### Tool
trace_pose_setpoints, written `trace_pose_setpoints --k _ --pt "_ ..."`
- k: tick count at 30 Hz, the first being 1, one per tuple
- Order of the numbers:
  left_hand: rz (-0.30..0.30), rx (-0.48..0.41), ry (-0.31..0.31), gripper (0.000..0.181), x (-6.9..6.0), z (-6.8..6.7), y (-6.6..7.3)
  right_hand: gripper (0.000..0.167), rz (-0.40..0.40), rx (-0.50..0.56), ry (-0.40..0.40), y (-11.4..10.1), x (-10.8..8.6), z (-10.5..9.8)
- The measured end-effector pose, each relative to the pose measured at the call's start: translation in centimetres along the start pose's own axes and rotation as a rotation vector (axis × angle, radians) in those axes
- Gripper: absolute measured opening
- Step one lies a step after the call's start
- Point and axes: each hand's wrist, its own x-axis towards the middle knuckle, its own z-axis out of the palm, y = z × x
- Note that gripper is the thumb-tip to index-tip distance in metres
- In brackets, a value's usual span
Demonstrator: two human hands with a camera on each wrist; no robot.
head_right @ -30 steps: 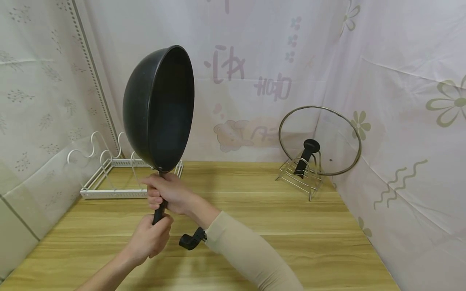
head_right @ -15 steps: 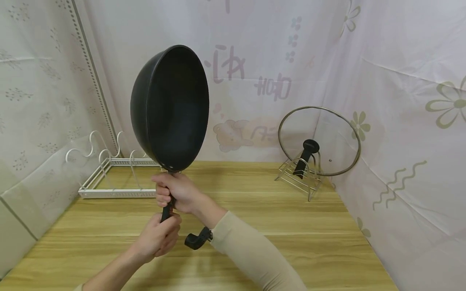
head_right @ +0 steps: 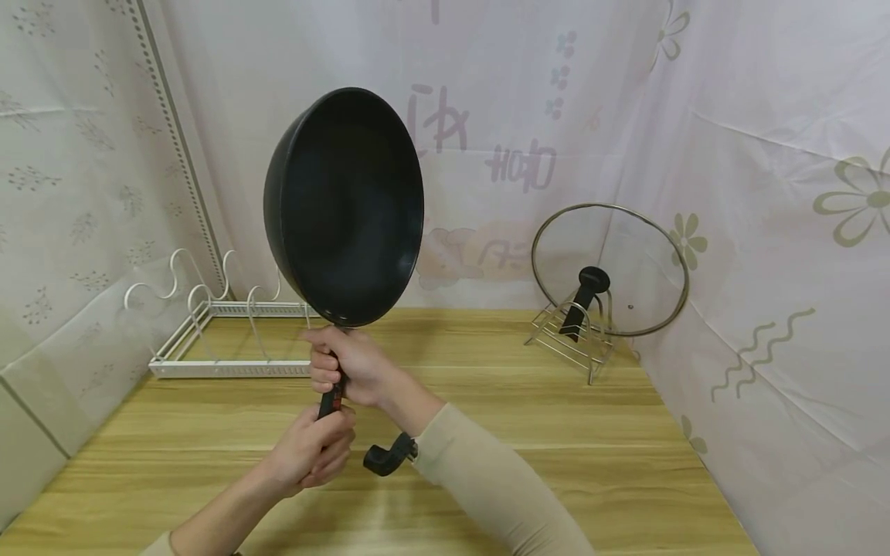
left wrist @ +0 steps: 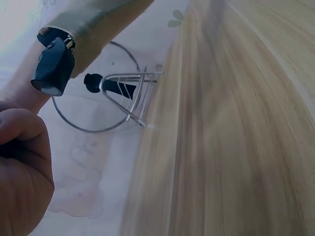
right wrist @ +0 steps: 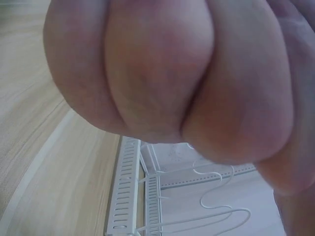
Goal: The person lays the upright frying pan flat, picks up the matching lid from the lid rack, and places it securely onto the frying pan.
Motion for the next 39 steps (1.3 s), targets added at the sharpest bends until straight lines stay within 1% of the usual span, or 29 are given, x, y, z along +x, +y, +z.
trace_pose_setpoints --k 4,11,15,17,21,26,35,39 --pt "-0.006 -0.068 -0.055 0.054 0.3 0.1 0.0 0.056 -0.002 0.037 -0.011 -0.1 -0.3 -0.2" --pt "-0.09 -0.167 -0.112 0.055 0.5 0.6 0.3 0.059 0.009 0.093 -0.044 -0.3 -0.9 -0.8" --pt "-0.099 -0.264 -0.188 0.053 0.7 0.8 0.4 0.061 0.012 0.156 -0.071 -0.3 -1.2 -1.1" --pt "-0.096 -0.317 -0.232 0.052 0.9 0.9 0.4 0.059 0.011 0.201 -0.085 -0.3 -1.3 -1.3" --pt "-0.098 -0.402 -0.299 0.049 1.3 1.1 0.4 0.057 0.017 0.282 -0.098 -0.4 -1.6 -1.6" --pt "-0.114 -0.46 -0.357 0.046 1.6 1.2 0.5 0.061 0.028 0.345 -0.105 -0.5 -2.0 -1.9" --pt "-0.143 -0.566 -0.451 0.043 2.1 1.5 0.5 0.061 0.024 0.417 -0.11 -0.6 -2.4 -2.4" --pt "-0.156 -0.609 -0.493 0.042 2.3 1.6 0.6 0.06 0.02 0.433 -0.112 -0.6 -2.5 -2.5"
